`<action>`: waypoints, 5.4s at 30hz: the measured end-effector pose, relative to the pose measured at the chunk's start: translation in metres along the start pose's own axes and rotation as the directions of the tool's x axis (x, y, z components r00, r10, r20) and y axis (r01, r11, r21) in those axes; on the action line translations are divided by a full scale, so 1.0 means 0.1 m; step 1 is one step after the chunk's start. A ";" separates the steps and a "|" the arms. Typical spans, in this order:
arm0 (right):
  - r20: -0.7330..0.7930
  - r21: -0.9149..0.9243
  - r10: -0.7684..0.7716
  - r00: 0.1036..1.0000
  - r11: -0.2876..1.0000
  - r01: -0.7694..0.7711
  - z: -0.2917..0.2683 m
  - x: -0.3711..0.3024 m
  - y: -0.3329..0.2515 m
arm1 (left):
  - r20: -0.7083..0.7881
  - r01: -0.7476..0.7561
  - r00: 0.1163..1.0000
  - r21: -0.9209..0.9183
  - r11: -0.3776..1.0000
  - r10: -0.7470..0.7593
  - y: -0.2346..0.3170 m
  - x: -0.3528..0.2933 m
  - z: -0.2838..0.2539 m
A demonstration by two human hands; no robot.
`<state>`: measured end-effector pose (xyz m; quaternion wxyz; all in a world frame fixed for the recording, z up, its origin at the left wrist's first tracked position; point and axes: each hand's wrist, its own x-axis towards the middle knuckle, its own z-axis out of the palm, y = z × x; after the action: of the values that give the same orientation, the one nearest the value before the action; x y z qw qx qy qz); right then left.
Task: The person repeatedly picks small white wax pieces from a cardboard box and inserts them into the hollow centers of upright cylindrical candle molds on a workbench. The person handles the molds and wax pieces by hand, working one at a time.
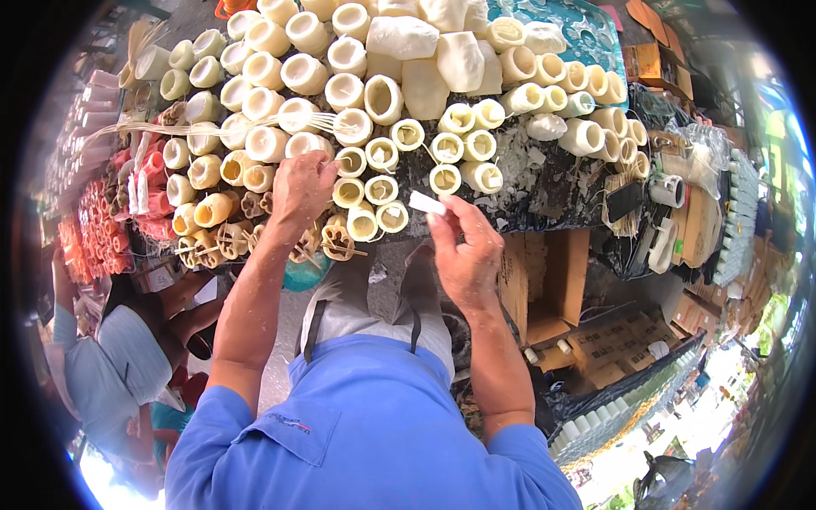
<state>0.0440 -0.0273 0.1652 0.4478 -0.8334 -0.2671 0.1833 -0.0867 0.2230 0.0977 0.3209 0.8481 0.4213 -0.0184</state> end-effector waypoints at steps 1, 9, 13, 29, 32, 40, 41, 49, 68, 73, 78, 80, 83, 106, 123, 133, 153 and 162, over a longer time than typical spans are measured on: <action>-0.004 -0.003 -0.019 1.000 1.000 0.019 0.09 0.06 -0.08 | 0.031 0.017 0.999 -0.021 1.000 -0.016 0.01 0.04 0.02; -0.010 -0.015 -0.193 0.981 0.981 0.193 0.47 0.41 -0.22 | 0.061 -0.027 0.998 0.061 0.998 0.023 0.05 0.11 0.12; 0.009 -0.038 -0.198 0.980 0.979 0.198 0.60 0.45 -0.17 | 0.060 -0.009 0.998 0.018 1.000 0.008 0.02 0.13 0.08; 0.081 -0.197 -0.373 0.924 0.903 0.381 0.93 0.71 -0.11 | -0.077 -0.424 0.904 -0.010 0.906 0.422 -0.06 0.08 -0.13; 0.080 -0.210 -0.475 0.877 0.852 0.480 1.01 0.77 -0.11 | -0.053 -0.455 0.889 -0.001 0.890 0.455 -0.09 0.02 -0.19; 0.150 -0.220 -0.534 0.832 0.803 0.555 1.19 0.82 -0.10 | 0.034 -0.406 0.910 -0.116 0.906 0.412 -0.04 0.05 -0.26; 0.162 -0.234 -0.516 0.841 0.808 0.541 1.17 0.80 -0.11 | 0.043 -0.407 0.908 -0.148 0.901 0.417 -0.02 0.07 -0.28; -0.021 -0.319 -0.342 0.939 0.893 0.318 0.46 0.17 -0.02 | 0.120 -0.387 0.898 -0.242 0.890 0.423 0.04 0.28 -0.39; -0.124 -0.755 -0.095 0.988 0.655 -0.031 -0.79 1.40 2.38 | 0.152 -0.411 0.887 -0.169 0.896 0.436 0.20 0.38 -0.52; -0.261 -0.230 0.178 0.949 0.943 -0.240 -0.63 0.87 1.26 | 0.210 -0.409 0.873 -0.176 0.895 0.440 0.17 0.42 -0.54; 0.035 -0.152 -0.113 0.993 0.981 0.117 -0.04 0.33 0.08 | 0.242 -0.384 0.871 -0.207 0.900 0.427 0.20 0.47 -0.58; 0.111 -0.069 -0.142 0.984 0.986 0.150 0.35 0.33 -0.16 | 0.241 -0.385 0.868 -0.226 0.895 0.435 0.21 0.50 -0.59; 0.066 -0.182 -0.389 0.919 0.901 0.394 0.85 0.45 -0.29 | 0.285 -0.305 0.884 -0.249 0.919 0.370 0.20 0.52 -0.59; 0.024 -0.227 -0.357 0.934 0.908 0.353 1.06 0.57 -0.20 | 0.271 -0.312 0.874 -0.322 0.894 0.403 0.17 0.48 -0.65; -0.254 -0.235 0.339 0.906 0.887 -0.398 -0.53 -0.34 1.48 | 0.213 -0.067 0.965 -0.373 0.925 0.156 0.12 0.04 -0.31; -0.282 -0.359 -0.024 0.959 0.930 -0.082 -0.86 0.45 2.25 | 0.035 -0.254 0.963 -0.204 0.945 0.266 0.70 -0.99 -0.39; -0.442 0.187 0.629 0.640 0.762 -0.620 -1.40 -1.63 3.65 | 0.709 -0.124 0.694 -0.050 0.991 0.123 1.76 -1.69 1.97; -0.334 -0.252 0.627 0.704 0.661 -0.707 -1.22 -1.27 5.76 | 0.673 -0.541 0.564 -0.136 0.830 0.479 2.03 -1.94 2.76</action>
<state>0.1721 -0.4466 -0.2476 0.2137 -0.9547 0.0808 0.1905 0.0015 -0.1568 0.0445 0.4071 0.8776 0.0086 -0.2530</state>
